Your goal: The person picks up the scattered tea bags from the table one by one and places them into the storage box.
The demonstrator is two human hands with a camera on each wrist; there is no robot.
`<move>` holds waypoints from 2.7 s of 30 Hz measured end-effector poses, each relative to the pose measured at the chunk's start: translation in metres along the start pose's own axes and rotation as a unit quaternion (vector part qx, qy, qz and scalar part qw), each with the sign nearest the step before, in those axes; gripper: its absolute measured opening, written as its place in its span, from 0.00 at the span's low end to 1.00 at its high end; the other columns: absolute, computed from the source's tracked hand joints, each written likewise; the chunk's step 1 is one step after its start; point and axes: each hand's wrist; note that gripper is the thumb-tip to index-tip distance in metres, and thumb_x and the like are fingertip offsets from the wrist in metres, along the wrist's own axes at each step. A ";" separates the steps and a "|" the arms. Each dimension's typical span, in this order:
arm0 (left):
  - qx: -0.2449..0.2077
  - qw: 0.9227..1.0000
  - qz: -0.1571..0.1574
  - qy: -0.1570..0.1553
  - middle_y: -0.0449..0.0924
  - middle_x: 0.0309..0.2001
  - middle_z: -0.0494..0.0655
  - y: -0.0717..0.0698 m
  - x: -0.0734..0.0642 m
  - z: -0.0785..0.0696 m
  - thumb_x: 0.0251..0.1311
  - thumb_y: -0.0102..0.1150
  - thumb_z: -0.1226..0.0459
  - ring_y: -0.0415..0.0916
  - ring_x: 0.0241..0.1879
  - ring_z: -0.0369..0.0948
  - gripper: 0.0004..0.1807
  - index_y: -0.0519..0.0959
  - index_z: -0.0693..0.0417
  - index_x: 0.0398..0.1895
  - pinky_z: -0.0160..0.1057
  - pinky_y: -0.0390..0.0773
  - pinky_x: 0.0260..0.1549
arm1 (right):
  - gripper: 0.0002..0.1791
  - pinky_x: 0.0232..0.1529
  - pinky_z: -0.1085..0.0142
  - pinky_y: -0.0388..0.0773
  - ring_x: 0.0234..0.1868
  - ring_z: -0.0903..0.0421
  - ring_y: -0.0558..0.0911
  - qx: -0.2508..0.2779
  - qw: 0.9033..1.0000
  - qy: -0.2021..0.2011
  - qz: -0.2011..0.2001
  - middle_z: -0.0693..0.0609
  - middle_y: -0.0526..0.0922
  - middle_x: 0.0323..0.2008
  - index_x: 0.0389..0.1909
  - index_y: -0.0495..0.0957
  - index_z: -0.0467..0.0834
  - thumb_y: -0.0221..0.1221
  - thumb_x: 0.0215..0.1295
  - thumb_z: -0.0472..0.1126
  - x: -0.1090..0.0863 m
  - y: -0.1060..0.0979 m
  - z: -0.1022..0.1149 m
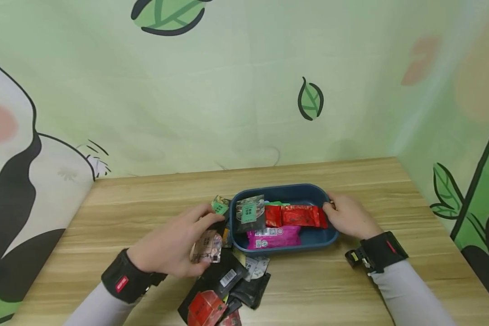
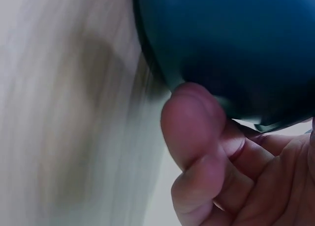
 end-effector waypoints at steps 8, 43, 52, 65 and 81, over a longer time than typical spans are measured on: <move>0.035 0.998 0.005 0.042 0.64 0.48 0.41 -0.006 0.058 -0.018 0.41 0.64 0.41 0.63 0.40 0.36 0.45 0.71 0.51 0.65 0.33 0.71 0.35 | 0.20 0.35 0.60 0.70 0.32 0.54 0.73 0.013 1.000 -0.002 -0.001 0.50 0.76 0.31 0.52 0.77 0.36 0.44 0.75 0.46 0.001 0.005 0.007; 0.043 0.996 0.083 0.006 0.40 0.81 0.49 0.019 0.167 -0.037 0.30 0.48 0.16 0.45 0.77 0.50 0.73 0.46 0.40 0.82 0.56 0.51 0.70 | 0.37 0.60 0.41 0.67 0.63 0.34 0.72 0.038 0.999 0.018 0.034 0.31 0.75 0.61 0.67 0.67 0.26 0.35 0.79 0.55 0.000 0.007 0.008; 0.029 0.997 0.071 -0.019 0.40 0.81 0.49 0.017 0.118 -0.002 0.37 0.46 0.18 0.46 0.77 0.51 0.69 0.46 0.41 0.82 0.56 0.53 0.69 | 0.39 0.63 0.40 0.65 0.65 0.32 0.69 0.035 0.998 0.029 0.040 0.29 0.72 0.63 0.68 0.65 0.25 0.33 0.79 0.56 -0.002 0.006 0.008; -0.014 0.994 0.023 -0.106 0.46 0.79 0.53 0.024 0.036 0.060 0.43 0.54 0.24 0.49 0.75 0.56 0.66 0.46 0.44 0.83 0.58 0.54 0.69 | 0.38 0.61 0.41 0.66 0.63 0.33 0.71 0.032 0.998 0.028 0.036 0.29 0.75 0.60 0.66 0.67 0.25 0.33 0.79 0.56 -0.001 0.007 0.008; -0.024 0.965 0.104 -0.239 0.54 0.76 0.52 0.048 0.049 0.076 0.42 0.60 0.30 0.57 0.71 0.57 0.61 0.52 0.39 0.81 0.60 0.70 0.57 | 0.38 0.60 0.41 0.67 0.63 0.32 0.72 0.032 0.999 0.019 0.036 0.28 0.74 0.60 0.66 0.67 0.24 0.34 0.79 0.55 -0.001 0.009 0.007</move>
Point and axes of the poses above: each hand's wrist, its own x-axis towards the middle knuckle, its own y-axis out of the palm, z = x × y
